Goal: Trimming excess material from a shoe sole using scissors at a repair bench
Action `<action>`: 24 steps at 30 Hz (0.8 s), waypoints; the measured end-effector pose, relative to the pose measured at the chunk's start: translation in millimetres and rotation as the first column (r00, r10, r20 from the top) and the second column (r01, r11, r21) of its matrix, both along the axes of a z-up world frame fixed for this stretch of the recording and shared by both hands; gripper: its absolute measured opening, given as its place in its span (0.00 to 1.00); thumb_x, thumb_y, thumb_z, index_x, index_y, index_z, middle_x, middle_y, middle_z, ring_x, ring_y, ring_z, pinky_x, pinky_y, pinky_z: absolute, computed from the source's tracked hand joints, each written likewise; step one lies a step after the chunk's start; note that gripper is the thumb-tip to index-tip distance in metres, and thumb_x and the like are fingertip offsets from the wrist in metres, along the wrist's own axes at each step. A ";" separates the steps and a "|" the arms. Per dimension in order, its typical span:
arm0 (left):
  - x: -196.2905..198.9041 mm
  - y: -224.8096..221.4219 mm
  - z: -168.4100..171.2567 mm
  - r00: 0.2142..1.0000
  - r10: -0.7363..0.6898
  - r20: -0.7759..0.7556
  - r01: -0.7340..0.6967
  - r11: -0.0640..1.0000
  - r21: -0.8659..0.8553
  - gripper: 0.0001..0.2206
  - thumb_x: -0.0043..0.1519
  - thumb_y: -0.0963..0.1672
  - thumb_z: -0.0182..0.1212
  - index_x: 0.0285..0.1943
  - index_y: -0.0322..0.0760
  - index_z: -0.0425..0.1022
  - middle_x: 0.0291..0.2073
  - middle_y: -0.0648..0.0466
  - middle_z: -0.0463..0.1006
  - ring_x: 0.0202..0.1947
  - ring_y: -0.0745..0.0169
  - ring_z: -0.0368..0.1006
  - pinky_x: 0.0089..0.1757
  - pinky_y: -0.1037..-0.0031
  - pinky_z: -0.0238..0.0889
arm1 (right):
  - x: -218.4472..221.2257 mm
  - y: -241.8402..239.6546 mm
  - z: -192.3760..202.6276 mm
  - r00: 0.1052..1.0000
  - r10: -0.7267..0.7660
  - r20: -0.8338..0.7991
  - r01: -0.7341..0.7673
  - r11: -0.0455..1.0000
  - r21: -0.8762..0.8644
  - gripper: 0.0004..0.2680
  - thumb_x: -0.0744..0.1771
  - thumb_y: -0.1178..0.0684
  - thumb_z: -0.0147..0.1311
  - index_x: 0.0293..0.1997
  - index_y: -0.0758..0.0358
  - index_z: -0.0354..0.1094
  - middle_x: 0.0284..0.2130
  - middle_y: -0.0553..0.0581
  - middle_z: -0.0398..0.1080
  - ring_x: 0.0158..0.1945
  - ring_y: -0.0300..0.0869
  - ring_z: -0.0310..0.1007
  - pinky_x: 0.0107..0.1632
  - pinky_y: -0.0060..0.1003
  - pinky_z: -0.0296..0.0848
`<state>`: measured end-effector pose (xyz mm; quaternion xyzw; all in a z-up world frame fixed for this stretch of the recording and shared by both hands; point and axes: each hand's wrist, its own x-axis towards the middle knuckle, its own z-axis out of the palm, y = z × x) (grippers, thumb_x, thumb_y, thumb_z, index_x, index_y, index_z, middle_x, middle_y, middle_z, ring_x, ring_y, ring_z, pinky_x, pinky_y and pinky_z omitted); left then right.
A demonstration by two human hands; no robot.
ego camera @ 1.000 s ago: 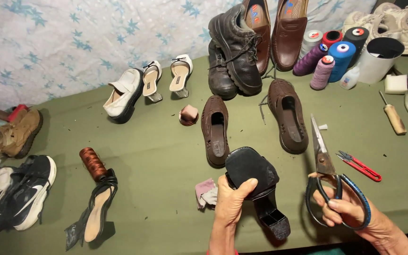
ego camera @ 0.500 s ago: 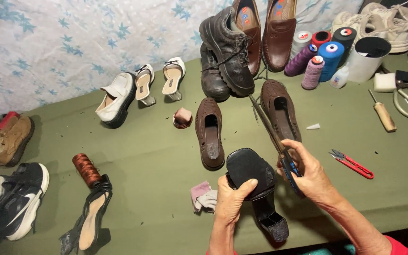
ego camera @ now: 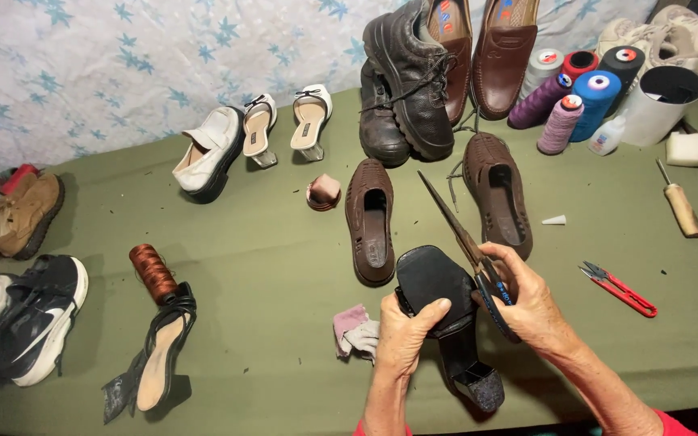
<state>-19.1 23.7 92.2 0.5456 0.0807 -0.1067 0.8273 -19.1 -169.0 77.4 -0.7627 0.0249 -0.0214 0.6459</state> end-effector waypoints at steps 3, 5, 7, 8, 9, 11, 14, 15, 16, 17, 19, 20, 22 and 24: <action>-0.1 1.1 1.5 1.000 0.006 0.013 -0.005 1.000 -0.013 0.17 0.49 0.41 0.75 0.47 0.29 0.81 0.40 0.49 0.85 0.40 0.59 0.79 0.47 0.67 0.76 | 1.1 1.8 -3.7 1.000 0.010 0.010 -0.010 1.000 0.011 0.23 0.61 0.63 0.62 0.63 0.56 0.64 0.39 0.51 0.79 0.42 0.35 0.78 0.53 0.27 0.75; -0.3 2.0 -2.2 1.000 0.013 0.018 -0.012 1.000 -0.020 0.18 0.48 0.41 0.76 0.47 0.29 0.81 0.41 0.48 0.85 0.41 0.58 0.80 0.48 0.67 0.76 | -0.2 3.7 -7.1 1.000 0.007 0.019 -0.007 1.000 0.018 0.22 0.62 0.63 0.62 0.63 0.56 0.65 0.38 0.51 0.78 0.41 0.34 0.77 0.51 0.26 0.74; 0.1 1.6 -3.3 1.000 0.019 0.020 -0.019 0.999 -0.027 0.19 0.47 0.41 0.76 0.47 0.29 0.81 0.41 0.48 0.85 0.41 0.58 0.80 0.48 0.66 0.77 | -0.6 4.0 -7.2 1.000 0.004 0.026 -0.004 1.000 0.025 0.21 0.62 0.63 0.61 0.62 0.56 0.65 0.38 0.51 0.77 0.40 0.33 0.75 0.50 0.26 0.74; 0.0 1.6 -3.0 0.999 0.012 0.043 -0.010 0.999 -0.041 0.19 0.48 0.41 0.76 0.48 0.29 0.81 0.42 0.48 0.85 0.41 0.58 0.80 0.48 0.66 0.76 | -1.1 4.3 -6.1 1.000 0.008 0.013 -0.008 1.000 0.026 0.21 0.62 0.64 0.61 0.62 0.56 0.65 0.39 0.51 0.78 0.41 0.34 0.76 0.51 0.26 0.74; -0.2 1.4 -2.7 0.998 0.005 0.065 -0.002 0.999 -0.054 0.19 0.49 0.42 0.76 0.48 0.29 0.81 0.42 0.48 0.85 0.42 0.58 0.80 0.49 0.66 0.76 | -1.6 4.4 -5.0 1.000 0.011 0.001 -0.011 1.000 0.026 0.22 0.62 0.64 0.61 0.63 0.55 0.65 0.41 0.51 0.79 0.42 0.34 0.77 0.52 0.26 0.74; -0.1 1.8 -4.0 0.998 0.012 0.061 -0.009 0.999 -0.046 0.19 0.49 0.42 0.76 0.49 0.29 0.81 0.43 0.48 0.85 0.43 0.58 0.80 0.49 0.65 0.76 | -1.4 5.7 -2.2 1.000 0.008 0.003 -0.008 1.000 0.001 0.22 0.62 0.63 0.61 0.62 0.55 0.65 0.38 0.50 0.78 0.39 0.34 0.76 0.49 0.26 0.74; 1.0 3.0 -10.3 0.998 0.035 0.056 -0.033 0.999 -0.029 0.17 0.50 0.42 0.74 0.48 0.29 0.82 0.41 0.49 0.85 0.41 0.59 0.79 0.49 0.66 0.76 | -0.8 5.5 -1.7 1.000 0.007 0.007 -0.007 0.999 -0.036 0.21 0.62 0.62 0.62 0.62 0.54 0.66 0.37 0.48 0.77 0.38 0.33 0.75 0.49 0.26 0.73; 1.1 3.7 -13.3 0.997 0.052 0.056 -0.051 0.998 -0.022 0.15 0.51 0.41 0.73 0.46 0.30 0.82 0.39 0.51 0.84 0.39 0.61 0.78 0.47 0.66 0.75 | -0.9 5.2 -2.3 1.000 0.012 0.008 -0.011 0.999 -0.049 0.21 0.63 0.61 0.62 0.62 0.53 0.66 0.40 0.48 0.78 0.40 0.32 0.76 0.50 0.25 0.73; 1.3 4.6 -13.5 0.997 0.050 0.058 -0.049 0.999 -0.019 0.15 0.51 0.41 0.73 0.46 0.30 0.82 0.39 0.51 0.84 0.39 0.61 0.78 0.47 0.66 0.75 | -2.6 3.1 -4.1 1.000 0.010 0.010 -0.010 0.999 -0.047 0.21 0.63 0.61 0.62 0.62 0.53 0.66 0.40 0.48 0.78 0.40 0.32 0.76 0.50 0.25 0.73; 1.6 5.5 -13.8 0.997 0.052 0.050 -0.050 0.997 -0.057 0.16 0.51 0.41 0.74 0.48 0.29 0.82 0.41 0.50 0.85 0.41 0.59 0.79 0.49 0.65 0.75 | -4.3 0.9 -5.8 1.000 0.009 0.003 -0.009 0.999 0.031 0.22 0.62 0.65 0.62 0.62 0.54 0.66 0.38 0.50 0.75 0.40 0.33 0.75 0.52 0.27 0.77; 2.3 9.0 -15.7 0.998 0.051 0.040 -0.047 0.995 -0.092 0.18 0.50 0.40 0.74 0.50 0.28 0.81 0.42 0.48 0.85 0.43 0.57 0.80 0.51 0.64 0.75 | -12.0 -7.5 -16.1 1.000 0.006 -0.004 -0.005 0.994 0.112 0.24 0.61 0.70 0.61 0.63 0.55 0.66 0.35 0.52 0.72 0.41 0.35 0.74 0.55 0.30 0.80; 3.5 10.9 -17.4 0.998 0.062 0.015 -0.060 0.993 -0.103 0.18 0.49 0.40 0.74 0.49 0.28 0.82 0.42 0.47 0.85 0.42 0.56 0.80 0.50 0.64 0.76 | -17.1 -14.7 -24.6 0.999 0.040 0.024 -0.044 0.987 0.154 0.23 0.62 0.68 0.58 0.63 0.57 0.63 0.30 0.53 0.67 0.32 0.35 0.66 0.40 0.29 0.70; 6.6 14.8 -24.7 0.998 0.069 -0.009 -0.070 0.991 -0.110 0.19 0.48 0.39 0.75 0.49 0.27 0.82 0.42 0.47 0.85 0.42 0.56 0.80 0.50 0.64 0.76 | -29.7 -29.9 -41.2 0.996 0.070 0.053 -0.079 0.977 0.198 0.21 0.63 0.66 0.54 0.64 0.59 0.61 0.25 0.54 0.62 0.23 0.36 0.58 0.25 0.28 0.59; 10.4 19.4 -34.9 0.996 0.083 -0.023 -0.086 0.971 -0.224 0.21 0.47 0.37 0.74 0.52 0.26 0.80 0.43 0.46 0.84 0.43 0.55 0.79 0.50 0.62 0.75 | -45.2 -45.5 -57.0 0.991 0.132 -0.024 -0.131 0.990 0.056 0.25 0.62 0.58 0.54 0.68 0.56 0.57 0.26 0.54 0.63 0.29 0.39 0.61 0.38 0.33 0.65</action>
